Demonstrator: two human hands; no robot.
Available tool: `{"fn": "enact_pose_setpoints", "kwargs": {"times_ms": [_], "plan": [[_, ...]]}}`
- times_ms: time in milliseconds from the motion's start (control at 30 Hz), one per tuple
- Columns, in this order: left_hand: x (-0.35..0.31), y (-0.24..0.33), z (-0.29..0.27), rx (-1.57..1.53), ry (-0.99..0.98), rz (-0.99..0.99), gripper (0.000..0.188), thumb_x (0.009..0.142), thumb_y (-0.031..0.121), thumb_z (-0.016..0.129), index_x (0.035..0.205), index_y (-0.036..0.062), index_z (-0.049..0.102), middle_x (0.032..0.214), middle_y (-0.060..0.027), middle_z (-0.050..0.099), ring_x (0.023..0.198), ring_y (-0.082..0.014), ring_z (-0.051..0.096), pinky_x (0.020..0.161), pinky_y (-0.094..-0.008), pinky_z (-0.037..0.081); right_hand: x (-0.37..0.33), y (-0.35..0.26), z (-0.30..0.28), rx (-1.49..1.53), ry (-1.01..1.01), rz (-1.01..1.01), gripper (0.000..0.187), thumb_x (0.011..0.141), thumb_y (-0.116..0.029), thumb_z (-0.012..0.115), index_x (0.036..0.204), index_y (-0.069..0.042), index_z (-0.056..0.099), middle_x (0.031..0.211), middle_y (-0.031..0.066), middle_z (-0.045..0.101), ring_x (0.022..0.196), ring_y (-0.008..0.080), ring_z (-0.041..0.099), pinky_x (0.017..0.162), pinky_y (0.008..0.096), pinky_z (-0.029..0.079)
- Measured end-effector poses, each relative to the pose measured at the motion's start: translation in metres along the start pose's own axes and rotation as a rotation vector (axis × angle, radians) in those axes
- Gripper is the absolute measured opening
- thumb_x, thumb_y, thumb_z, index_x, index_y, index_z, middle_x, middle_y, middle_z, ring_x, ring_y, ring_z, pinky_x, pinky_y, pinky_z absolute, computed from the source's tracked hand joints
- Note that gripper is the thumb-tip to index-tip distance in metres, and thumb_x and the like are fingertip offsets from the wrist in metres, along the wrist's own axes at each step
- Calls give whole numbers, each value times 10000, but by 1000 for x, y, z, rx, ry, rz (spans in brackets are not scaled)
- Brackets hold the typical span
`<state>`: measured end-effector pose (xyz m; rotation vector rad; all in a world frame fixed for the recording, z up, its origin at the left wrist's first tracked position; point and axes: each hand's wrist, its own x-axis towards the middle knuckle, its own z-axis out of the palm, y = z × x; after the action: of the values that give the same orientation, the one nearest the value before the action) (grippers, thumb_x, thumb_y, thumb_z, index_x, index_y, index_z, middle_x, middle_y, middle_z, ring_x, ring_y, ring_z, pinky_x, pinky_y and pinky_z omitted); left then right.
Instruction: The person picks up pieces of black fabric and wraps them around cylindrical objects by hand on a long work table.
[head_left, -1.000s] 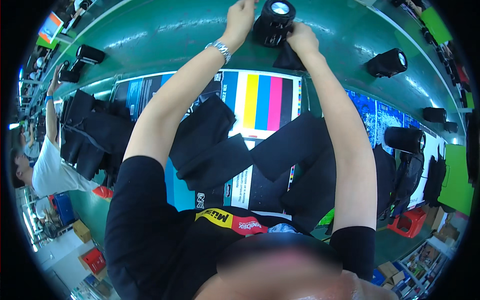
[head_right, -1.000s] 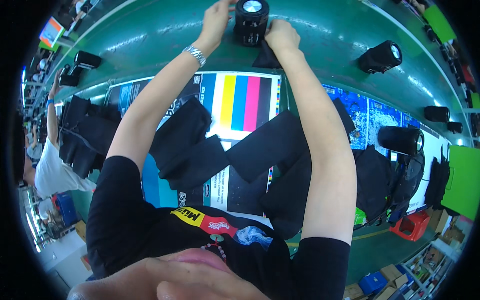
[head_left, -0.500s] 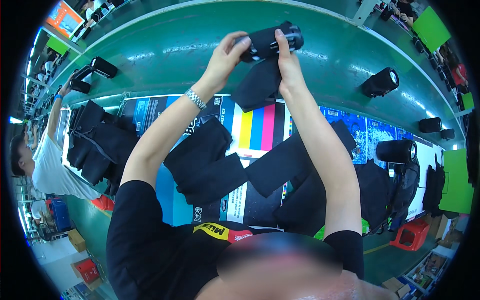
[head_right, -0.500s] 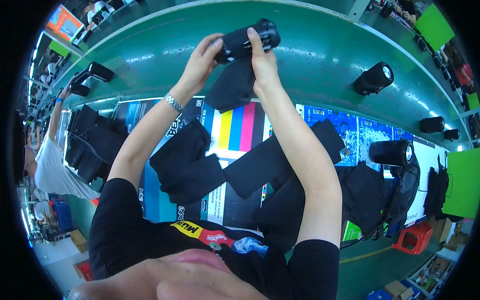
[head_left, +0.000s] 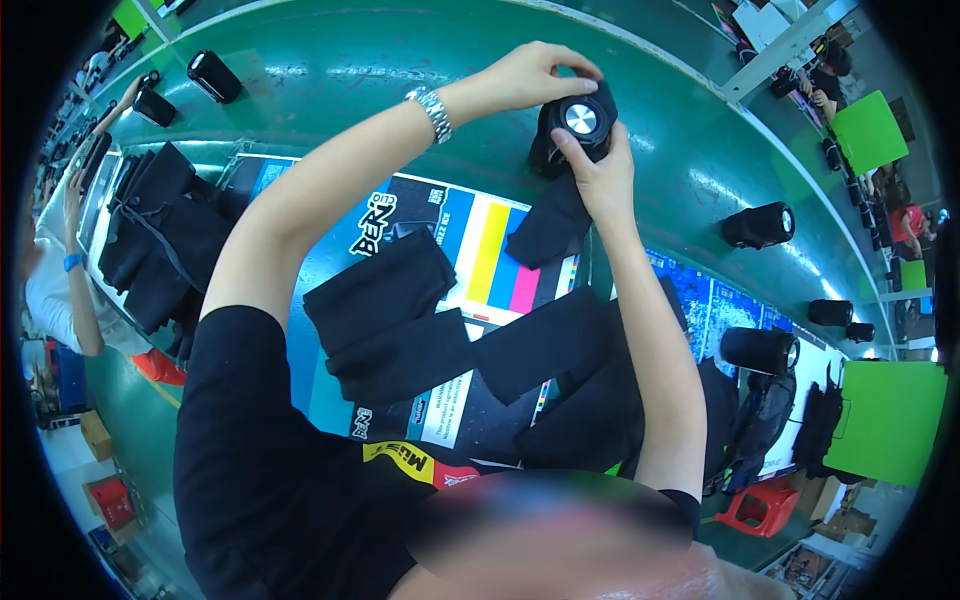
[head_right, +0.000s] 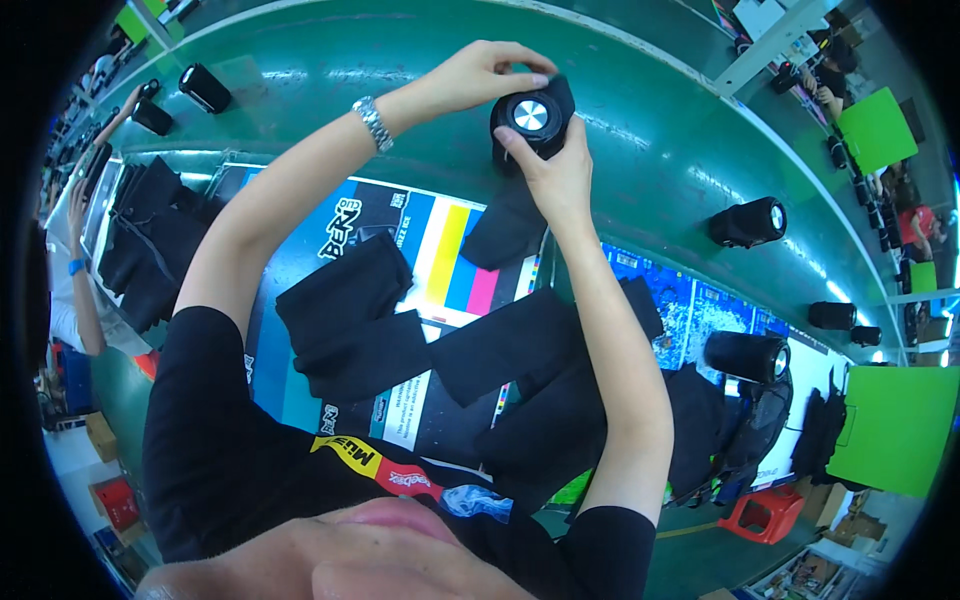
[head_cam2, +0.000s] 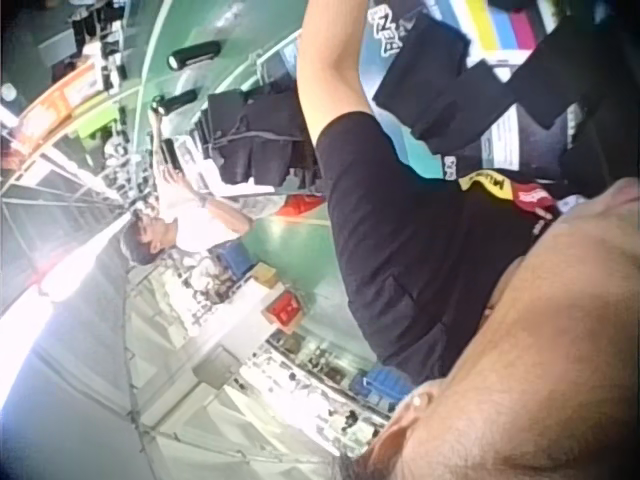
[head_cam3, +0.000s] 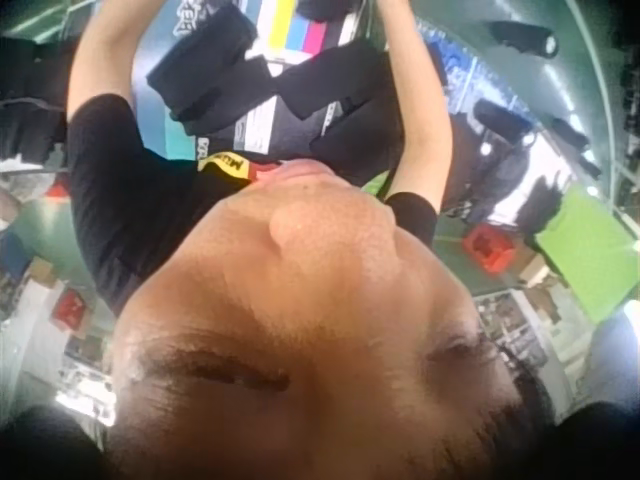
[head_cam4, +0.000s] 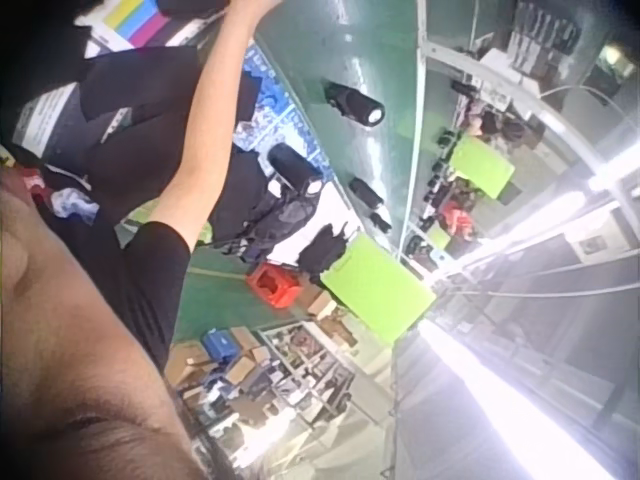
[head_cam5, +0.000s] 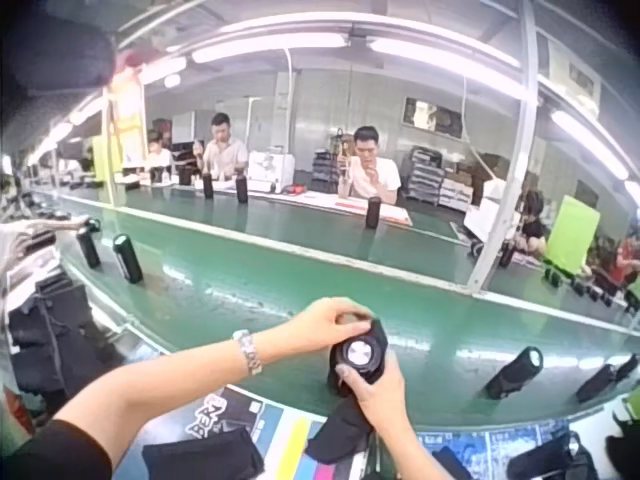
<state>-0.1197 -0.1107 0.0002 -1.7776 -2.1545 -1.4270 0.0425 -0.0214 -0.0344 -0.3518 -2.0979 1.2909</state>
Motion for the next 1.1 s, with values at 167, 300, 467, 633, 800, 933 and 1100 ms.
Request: {"fn": "enact_pose_setpoints", "kwargs": {"times_ms": [167, 300, 467, 633, 800, 933, 1100], "plan": [[32, 17, -1, -130, -373, -475, 462, 821, 444, 686, 922, -7, 695, 741, -49, 632, 615, -135, 527, 549, -253, 437, 4, 4, -17, 89, 41, 84, 579, 728, -313, 815, 1090, 50, 548, 964, 138, 652, 865, 155, 632, 758, 275, 498], [34, 15, -7, 109, -235, -6, 311, 857, 307, 683, 871, -4, 675, 685, -24, 594, 604, -96, 498, 534, -244, 412, 7, 5, -17, 240, 42, 119, 602, 714, -299, 824, 1105, 68, 549, 978, 132, 656, 851, 142, 630, 745, 255, 494], [32, 69, 5, 142, -235, 241, 235, 772, 232, 699, 818, 5, 662, 867, -212, 651, 856, -334, 636, 710, -361, 498, 22, 20, -49, 214, -27, 203, 615, 687, -362, 831, 1050, 69, 585, 878, 94, 677, 774, 117, 633, 702, 233, 492], [11, 47, 11, -3, -110, 124, 152, 878, 175, 664, 896, 26, 685, 803, -27, 634, 677, -96, 540, 587, -248, 424, 22, 14, -54, 20, -55, 182, 696, 686, -417, 819, 1101, 84, 574, 934, 135, 675, 836, 161, 642, 751, 265, 499], [-4, 49, 15, -146, 74, 103, 241, 883, 237, 660, 1056, 71, 689, 971, -12, 644, 855, -101, 569, 742, -241, 439, 23, 22, -112, -190, -621, 353, 704, 738, -502, 757, 1147, 50, 607, 979, 162, 672, 902, 173, 632, 802, 295, 481], [13, 23, 29, -705, 222, -324, 354, 931, 318, 584, 1139, 37, 638, 1073, -79, 646, 994, -164, 601, 890, -295, 460, 43, 51, -143, -243, -641, 375, 450, 858, -409, 646, 1010, 14, 677, 806, 66, 682, 751, 138, 622, 728, 288, 474], [25, 33, 102, -1094, 272, -664, 515, 980, 449, 431, 1101, -14, 620, 1022, -122, 666, 915, -190, 634, 867, -294, 488, 90, 58, -60, 368, 256, 565, 461, 913, -445, 562, 888, 5, 660, 774, 86, 649, 676, 158, 585, 662, 293, 463]]}}
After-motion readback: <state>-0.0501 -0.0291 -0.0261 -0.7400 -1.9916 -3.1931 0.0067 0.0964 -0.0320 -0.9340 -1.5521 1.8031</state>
